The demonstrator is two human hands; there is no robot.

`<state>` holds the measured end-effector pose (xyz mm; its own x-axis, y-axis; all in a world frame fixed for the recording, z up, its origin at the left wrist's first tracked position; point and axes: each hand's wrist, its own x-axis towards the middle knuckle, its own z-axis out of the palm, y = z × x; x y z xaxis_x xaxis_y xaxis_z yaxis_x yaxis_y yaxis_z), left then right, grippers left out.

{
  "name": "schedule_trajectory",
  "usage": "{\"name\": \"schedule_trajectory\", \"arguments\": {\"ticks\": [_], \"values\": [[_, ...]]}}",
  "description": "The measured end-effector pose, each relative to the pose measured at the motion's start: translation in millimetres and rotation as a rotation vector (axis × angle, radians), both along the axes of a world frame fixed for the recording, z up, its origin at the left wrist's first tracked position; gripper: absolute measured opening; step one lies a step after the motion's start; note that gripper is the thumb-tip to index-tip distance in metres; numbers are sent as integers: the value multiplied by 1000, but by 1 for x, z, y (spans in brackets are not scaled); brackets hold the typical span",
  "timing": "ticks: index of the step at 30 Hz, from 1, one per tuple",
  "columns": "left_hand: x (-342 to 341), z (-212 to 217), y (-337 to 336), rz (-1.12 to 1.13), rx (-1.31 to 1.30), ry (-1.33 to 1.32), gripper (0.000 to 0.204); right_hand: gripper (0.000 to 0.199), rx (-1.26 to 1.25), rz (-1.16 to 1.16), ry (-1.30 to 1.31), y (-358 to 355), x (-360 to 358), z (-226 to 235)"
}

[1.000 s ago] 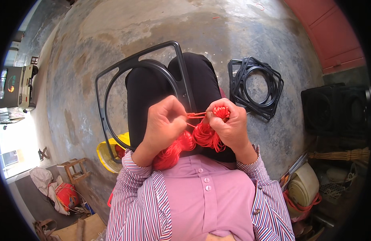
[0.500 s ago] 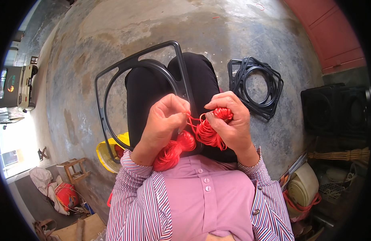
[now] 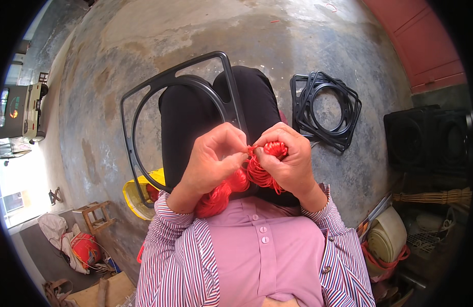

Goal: Winding red plastic twine onto plastic frames.

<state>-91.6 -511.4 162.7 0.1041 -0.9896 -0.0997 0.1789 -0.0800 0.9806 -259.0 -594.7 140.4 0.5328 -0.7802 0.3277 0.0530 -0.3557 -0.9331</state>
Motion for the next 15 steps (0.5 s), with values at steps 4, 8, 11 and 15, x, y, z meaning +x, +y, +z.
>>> {"name": "schedule_trajectory", "arguments": {"ticks": [4,8,11,15], "values": [[3,-1,0,3,14,20,11,9,92,-43,26,-3,-4,-1],[7,-4,-2,78,68,194,17,8,126,-51,57,-3,-8,0],[7,-6,-2,100,49,333,15,6,180,29,-13,-2,-7,-1],[7,-5,-2,111,72,357,16,5,227,58,-52,-4,-8,-2]]}}
